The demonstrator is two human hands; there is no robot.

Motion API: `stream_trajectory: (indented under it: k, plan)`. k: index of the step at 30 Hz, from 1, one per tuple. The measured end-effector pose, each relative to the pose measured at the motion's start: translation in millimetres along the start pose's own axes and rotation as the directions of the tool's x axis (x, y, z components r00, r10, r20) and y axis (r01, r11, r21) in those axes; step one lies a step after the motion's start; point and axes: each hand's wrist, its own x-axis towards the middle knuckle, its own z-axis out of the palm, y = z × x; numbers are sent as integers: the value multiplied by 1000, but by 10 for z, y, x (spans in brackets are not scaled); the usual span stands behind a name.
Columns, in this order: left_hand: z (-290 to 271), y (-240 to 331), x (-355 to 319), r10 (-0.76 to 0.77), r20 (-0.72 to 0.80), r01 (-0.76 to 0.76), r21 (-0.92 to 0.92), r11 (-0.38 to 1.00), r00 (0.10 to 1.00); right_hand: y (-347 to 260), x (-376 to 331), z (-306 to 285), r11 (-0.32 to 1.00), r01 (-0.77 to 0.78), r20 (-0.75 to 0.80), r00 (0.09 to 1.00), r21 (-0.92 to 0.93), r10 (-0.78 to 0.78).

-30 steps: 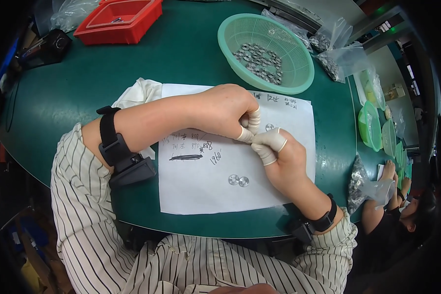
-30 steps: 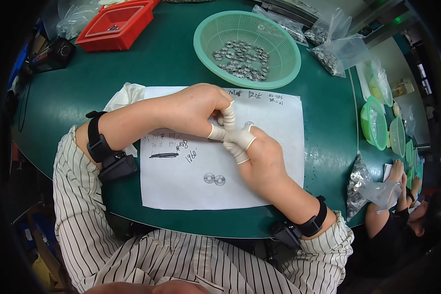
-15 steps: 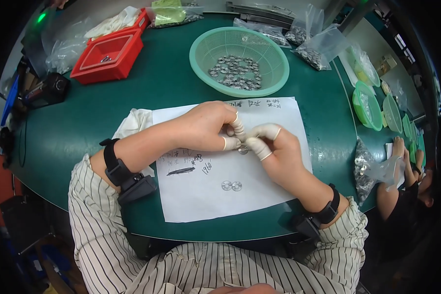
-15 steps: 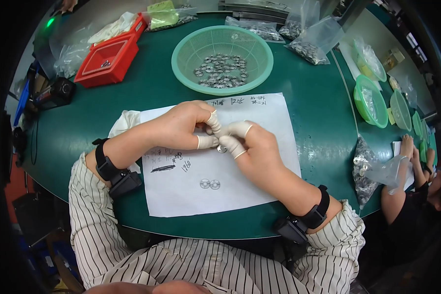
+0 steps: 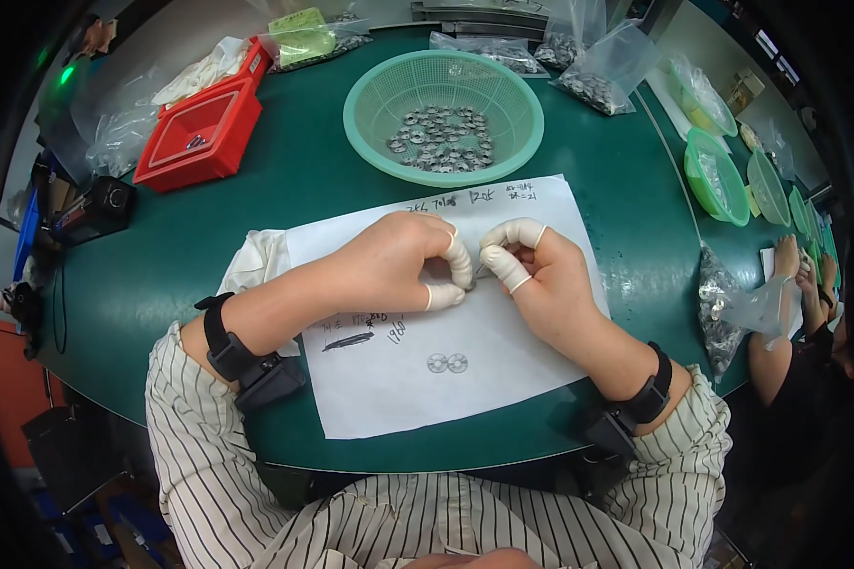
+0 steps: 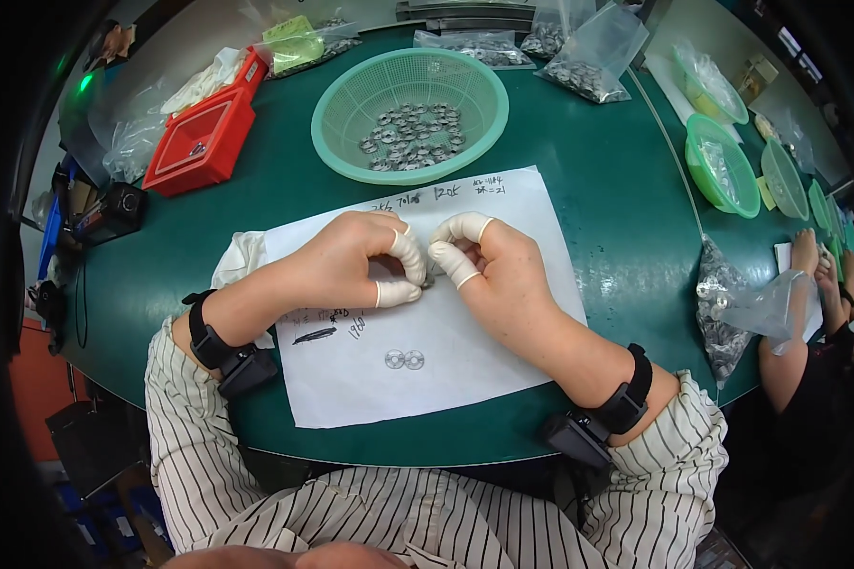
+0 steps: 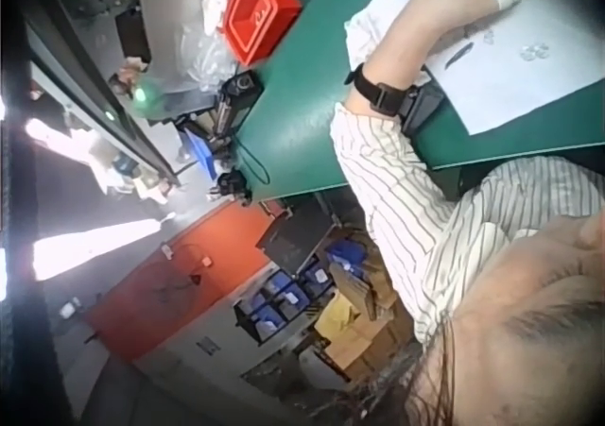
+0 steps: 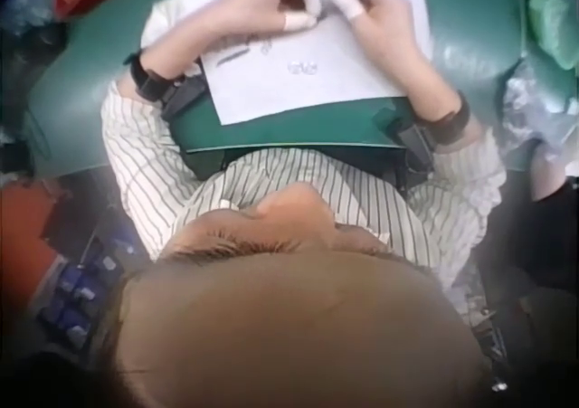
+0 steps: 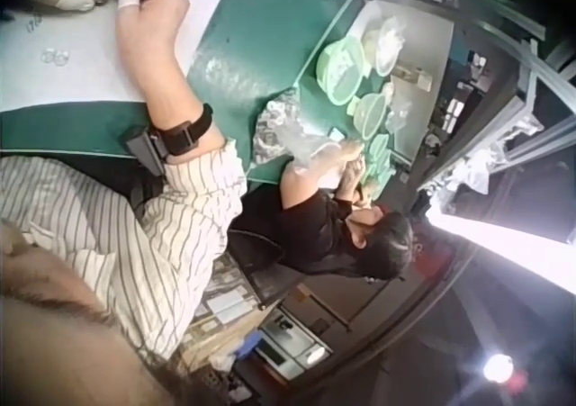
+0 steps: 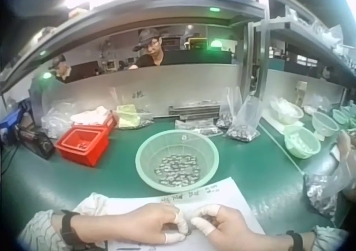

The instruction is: The person picks up a metal disc and a small pin from the table, inserts the pin into the disc, and places the assembled unit into a green basket, repeating the process several times.

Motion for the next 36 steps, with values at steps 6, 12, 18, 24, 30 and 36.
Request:
stream_trajectory:
  k: [6,12,18,24,30,36]
  plan:
    - [-58,18,3,54,6,-55,32,998,999,-16,-21,-18,998,-27,42,999,-59,30]
    - [-32,-53,0,59,-8,-58,120,991,998,-5,-32,-3,991,31,51,998,-129,-25]
    - [-27,-93,-4,81,-14,-78,151,985,997,-27,-33,2,983,55,70,997,-177,-44]
    - [-48,-99,-17,65,-11,-62,147,987,998,-40,-19,43,972,66,57,997,-224,-54]
    - [-61,-113,-11,58,-4,-57,152,987,998,-102,11,67,850,326,143,945,-413,-293]
    - [-58,-102,-14,62,3,-61,139,988,998,-57,-5,66,815,371,150,928,-445,-340]
